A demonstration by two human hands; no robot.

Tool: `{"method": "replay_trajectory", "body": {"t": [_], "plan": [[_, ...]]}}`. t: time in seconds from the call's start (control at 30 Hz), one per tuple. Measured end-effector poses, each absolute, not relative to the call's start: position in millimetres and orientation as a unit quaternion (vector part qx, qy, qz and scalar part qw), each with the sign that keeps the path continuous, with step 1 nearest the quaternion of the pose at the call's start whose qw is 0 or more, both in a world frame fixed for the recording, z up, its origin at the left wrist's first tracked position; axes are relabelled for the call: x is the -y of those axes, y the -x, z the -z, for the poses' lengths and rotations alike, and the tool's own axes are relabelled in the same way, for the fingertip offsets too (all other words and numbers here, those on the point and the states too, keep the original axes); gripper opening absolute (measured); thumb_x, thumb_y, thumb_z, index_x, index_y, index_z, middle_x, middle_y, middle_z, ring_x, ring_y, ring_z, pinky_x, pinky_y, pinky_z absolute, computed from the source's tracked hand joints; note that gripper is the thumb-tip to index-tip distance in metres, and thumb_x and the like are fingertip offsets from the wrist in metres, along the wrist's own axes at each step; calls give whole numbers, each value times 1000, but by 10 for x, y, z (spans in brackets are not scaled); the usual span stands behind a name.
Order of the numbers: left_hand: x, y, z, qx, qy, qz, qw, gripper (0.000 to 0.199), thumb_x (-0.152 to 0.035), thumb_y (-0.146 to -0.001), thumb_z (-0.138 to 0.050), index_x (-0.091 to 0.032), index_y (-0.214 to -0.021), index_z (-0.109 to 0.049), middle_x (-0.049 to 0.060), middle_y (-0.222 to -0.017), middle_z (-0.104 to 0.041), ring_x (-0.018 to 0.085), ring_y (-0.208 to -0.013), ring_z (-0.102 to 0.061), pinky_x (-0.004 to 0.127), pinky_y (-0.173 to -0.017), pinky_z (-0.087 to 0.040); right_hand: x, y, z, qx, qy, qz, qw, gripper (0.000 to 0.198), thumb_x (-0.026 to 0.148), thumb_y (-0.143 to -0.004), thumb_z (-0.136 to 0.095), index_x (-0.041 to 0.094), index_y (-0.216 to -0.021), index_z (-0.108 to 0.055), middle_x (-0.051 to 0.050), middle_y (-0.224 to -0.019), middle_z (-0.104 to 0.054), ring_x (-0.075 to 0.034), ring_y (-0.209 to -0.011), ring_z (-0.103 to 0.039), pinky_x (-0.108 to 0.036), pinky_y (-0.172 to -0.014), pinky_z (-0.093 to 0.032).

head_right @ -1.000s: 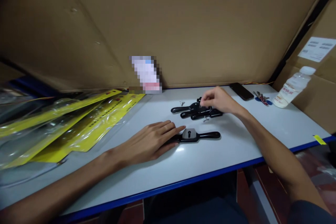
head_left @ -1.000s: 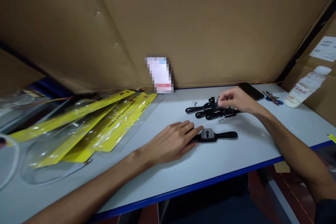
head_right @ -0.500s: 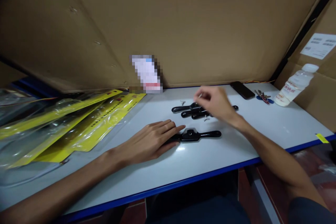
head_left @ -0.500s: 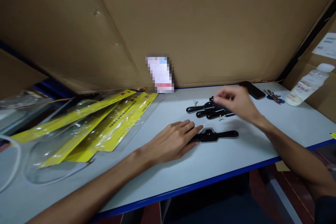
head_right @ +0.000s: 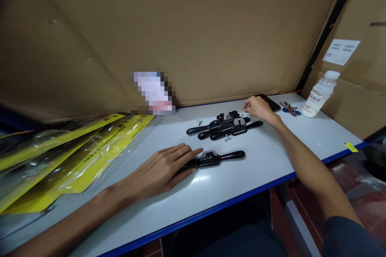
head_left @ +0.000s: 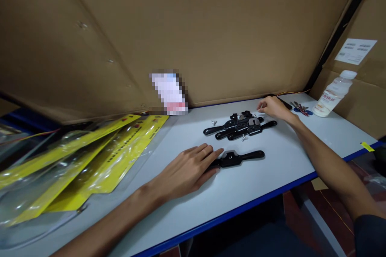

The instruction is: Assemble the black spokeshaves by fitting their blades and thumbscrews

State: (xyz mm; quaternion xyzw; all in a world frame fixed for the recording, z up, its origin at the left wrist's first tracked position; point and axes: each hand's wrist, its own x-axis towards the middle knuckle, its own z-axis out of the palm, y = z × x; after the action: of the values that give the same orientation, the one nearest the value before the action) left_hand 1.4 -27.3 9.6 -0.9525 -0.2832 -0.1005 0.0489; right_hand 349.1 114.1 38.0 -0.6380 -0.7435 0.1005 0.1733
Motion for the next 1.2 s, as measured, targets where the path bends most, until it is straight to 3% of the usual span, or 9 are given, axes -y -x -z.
{"method": "replay_trajectory", "body": {"t": [0.2,0.5,0.67,0.87,0.93,1.1,1.2], "plan": [[267,-5,-55,286,950,116,36,41,-37,-107,-39,-15,-138,-56,10,-103,-67,24,-91,-65,41,-78,-59,-1293,-3460,-206,722,634,-222,166,11,25,-72,-76,16,-79,-78,-6,-75,-75,-18,-68,-64,-27,-60,-44],[276,-21,-79,288,952,96,50,41,-35,-108,-38,-14,-138,-54,10,-104,-66,24,-90,-65,43,-78,-59,-1294,-3455,-220,731,628,-218,155,5,15,-65,-71,18,-62,-71,-5,-70,-73,-20,-72,-65,-28,-61,-43],[287,-31,-120,286,952,103,34,40,-34,-107,-40,-14,-138,-55,10,-103,-66,23,-89,-65,41,-77,-58,-1280,-3440,-219,750,608,-213,153,11,13,-68,-67,18,-71,-76,-4,-76,-76,-20,-77,-68,-27,-66,-46],[288,-27,-131,275,955,110,31,41,-35,-108,-37,-15,-141,-53,9,-104,-67,23,-92,-65,40,-79,-58,-1319,-3461,-196,764,601,-184,147,7,15,-71,-69,17,-69,-76,-6,-75,-75,-21,-76,-67,-29,-67,-44],[292,-25,-132,271,956,108,39,41,-33,-108,-37,-15,-142,-52,9,-104,-66,22,-91,-65,40,-79,-58,-1336,-3463,-183,763,605,-170,150,6,18,-72,-73,16,-76,-77,-6,-77,-75,-21,-76,-66,-29,-67,-43],[301,-19,-147,258,960,102,46,42,-28,-106,-38,-19,-145,-49,8,-104,-66,22,-89,-65,39,-77,-59,-1340,-3470,-179,765,602,-165,160,27,23,-73,-77,17,-100,-78,-4,-80,-74,-18,-74,-64,-28,-67,-43],[300,-17,-167,243,964,105,38,41,-25,-105,-38,-21,-143,-54,8,-102,-65,22,-88,-65,39,-75,-59,-1338,-3486,-193,765,590,-197,165,21,22,-73,-75,17,-93,-78,-1,-73,-71,-17,-71,-62,-27,-66,-42]]}}
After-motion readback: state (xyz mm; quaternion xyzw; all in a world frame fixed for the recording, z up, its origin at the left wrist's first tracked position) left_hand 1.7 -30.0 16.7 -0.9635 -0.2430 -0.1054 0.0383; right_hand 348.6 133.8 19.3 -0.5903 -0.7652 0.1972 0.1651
